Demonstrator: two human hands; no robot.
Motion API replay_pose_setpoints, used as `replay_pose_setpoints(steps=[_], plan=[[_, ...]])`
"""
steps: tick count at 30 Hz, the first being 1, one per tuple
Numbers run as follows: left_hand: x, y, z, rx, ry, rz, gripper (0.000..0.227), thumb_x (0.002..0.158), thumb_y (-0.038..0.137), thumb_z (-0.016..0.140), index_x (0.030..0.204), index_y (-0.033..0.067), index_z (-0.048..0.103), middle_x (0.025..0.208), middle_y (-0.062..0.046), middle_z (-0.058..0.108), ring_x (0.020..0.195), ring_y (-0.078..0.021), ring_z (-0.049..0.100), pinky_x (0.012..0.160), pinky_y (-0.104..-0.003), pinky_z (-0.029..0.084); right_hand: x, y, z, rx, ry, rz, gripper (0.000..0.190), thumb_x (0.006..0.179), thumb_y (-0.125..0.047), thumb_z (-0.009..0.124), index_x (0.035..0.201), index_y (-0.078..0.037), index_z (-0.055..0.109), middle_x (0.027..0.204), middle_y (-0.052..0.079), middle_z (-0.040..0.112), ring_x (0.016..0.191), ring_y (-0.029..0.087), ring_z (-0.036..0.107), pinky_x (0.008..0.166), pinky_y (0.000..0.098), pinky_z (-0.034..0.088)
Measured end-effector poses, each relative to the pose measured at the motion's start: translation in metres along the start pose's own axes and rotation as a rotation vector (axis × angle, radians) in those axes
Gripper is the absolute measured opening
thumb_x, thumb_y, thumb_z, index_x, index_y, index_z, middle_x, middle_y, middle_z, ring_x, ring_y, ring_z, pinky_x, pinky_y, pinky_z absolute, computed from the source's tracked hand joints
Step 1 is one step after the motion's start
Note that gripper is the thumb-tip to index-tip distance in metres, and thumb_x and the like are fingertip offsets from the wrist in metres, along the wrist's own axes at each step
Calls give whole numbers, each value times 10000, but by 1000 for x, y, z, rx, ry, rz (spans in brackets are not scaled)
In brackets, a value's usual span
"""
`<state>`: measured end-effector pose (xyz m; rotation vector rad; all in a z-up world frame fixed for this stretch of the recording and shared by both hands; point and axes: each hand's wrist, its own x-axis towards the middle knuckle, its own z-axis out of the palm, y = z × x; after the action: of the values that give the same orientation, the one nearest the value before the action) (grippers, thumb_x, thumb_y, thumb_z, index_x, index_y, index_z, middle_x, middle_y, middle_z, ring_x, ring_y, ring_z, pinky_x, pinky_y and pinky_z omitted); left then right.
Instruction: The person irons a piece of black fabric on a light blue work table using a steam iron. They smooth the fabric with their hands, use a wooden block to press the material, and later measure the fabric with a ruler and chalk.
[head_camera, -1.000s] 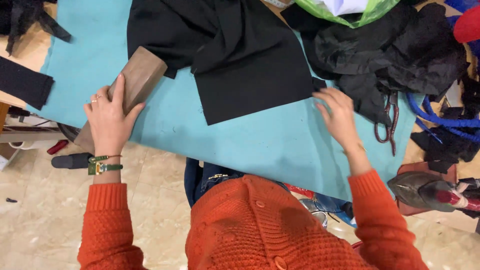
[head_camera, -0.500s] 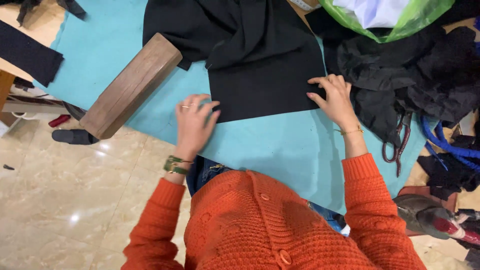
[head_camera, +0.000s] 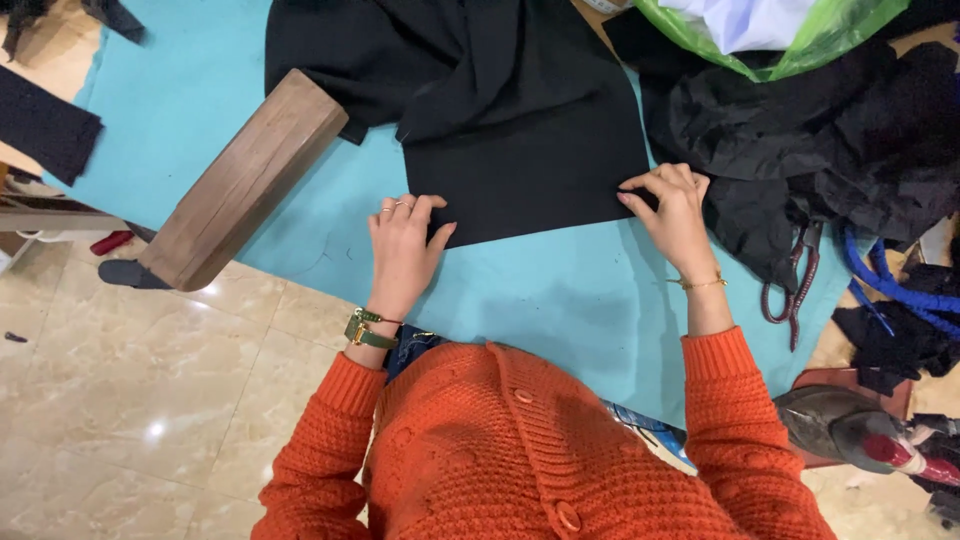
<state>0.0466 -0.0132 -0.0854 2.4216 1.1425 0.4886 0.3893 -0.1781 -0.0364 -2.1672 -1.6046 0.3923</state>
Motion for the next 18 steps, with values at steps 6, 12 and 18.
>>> replay_pose_setpoints(steps=[6, 12, 18], plan=[[1, 1, -1, -86, 29, -27, 221, 850, 245, 859, 971, 223, 675, 825, 62, 485, 919, -164, 540, 797, -353, 409, -12, -17, -8, 12, 57, -12, 81, 1008, -39, 757, 1076, -68, 725, 924, 54, 552, 1053, 225, 509, 1001, 405, 294], [-1, 4, -10, -173, 45, -11, 163, 887, 145, 822, 905, 199, 670, 932, 47, 492, 1007, -207, 539, 789, -371, 413, -28, -27, -12, 26, 86, -29, 188, 954, 47, 758, 1089, -79, 719, 1043, 61, 565, 1109, 246, 497, 1013, 417, 341], [-21, 7, -20, -286, 8, 71, 103, 946, 119, 755, 928, 172, 668, 1125, 24, 566, 1173, -249, 541, 867, -386, 430, -53, -22, -7, 65, 105, -8, 267, 905, 108, 747, 1099, -73, 719, 1137, 116, 564, 1169, 328, 507, 1059, 488, 394]])
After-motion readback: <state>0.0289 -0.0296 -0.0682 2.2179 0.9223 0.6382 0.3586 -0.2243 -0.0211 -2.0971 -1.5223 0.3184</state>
